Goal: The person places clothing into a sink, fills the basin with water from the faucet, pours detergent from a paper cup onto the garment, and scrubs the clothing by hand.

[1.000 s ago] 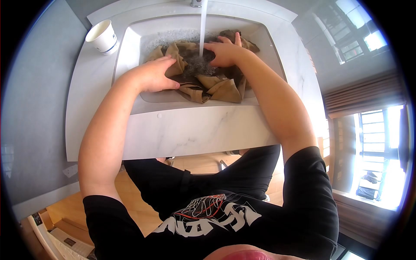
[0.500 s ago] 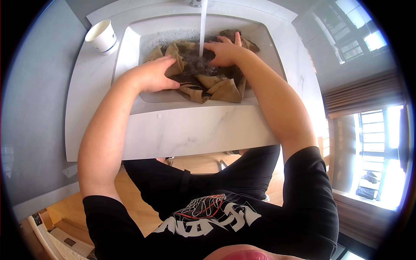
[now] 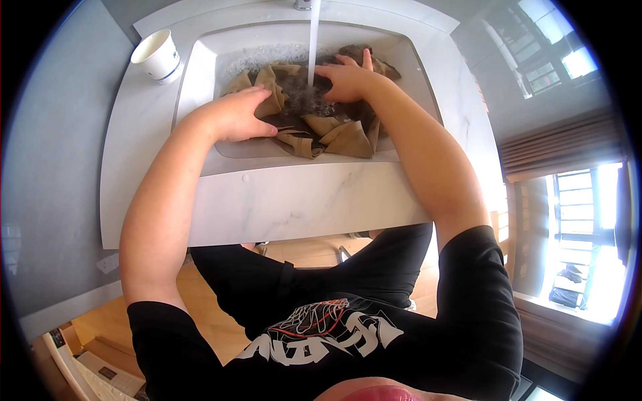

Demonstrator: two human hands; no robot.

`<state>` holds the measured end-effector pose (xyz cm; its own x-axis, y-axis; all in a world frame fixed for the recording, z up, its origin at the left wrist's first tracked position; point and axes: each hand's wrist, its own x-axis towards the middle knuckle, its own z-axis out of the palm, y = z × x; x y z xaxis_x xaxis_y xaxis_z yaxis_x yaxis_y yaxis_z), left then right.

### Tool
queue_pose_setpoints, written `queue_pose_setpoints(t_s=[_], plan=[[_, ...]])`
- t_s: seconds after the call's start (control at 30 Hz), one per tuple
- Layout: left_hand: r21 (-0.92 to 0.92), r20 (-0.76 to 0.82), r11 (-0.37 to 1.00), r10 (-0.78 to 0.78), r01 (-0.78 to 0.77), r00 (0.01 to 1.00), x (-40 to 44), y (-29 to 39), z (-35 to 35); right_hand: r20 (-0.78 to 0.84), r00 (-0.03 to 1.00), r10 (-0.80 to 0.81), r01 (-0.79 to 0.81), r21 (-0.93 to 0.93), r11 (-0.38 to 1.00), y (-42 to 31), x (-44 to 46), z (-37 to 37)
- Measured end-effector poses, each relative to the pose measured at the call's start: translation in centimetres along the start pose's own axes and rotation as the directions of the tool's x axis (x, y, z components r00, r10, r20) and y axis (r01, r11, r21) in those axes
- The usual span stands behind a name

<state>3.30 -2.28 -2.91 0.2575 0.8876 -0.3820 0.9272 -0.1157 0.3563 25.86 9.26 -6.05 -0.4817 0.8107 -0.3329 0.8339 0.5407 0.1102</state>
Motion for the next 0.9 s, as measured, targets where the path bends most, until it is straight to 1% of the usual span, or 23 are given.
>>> queue_pose_setpoints(t_s=[0.9], plan=[[0.011, 0.005, 1.000, 0.001, -0.001, 1.000, 0.00, 0.01, -0.05, -0.005, 1.000, -0.007, 0.007, -0.005, 1.000, 0.05, 0.14, 0.08]])
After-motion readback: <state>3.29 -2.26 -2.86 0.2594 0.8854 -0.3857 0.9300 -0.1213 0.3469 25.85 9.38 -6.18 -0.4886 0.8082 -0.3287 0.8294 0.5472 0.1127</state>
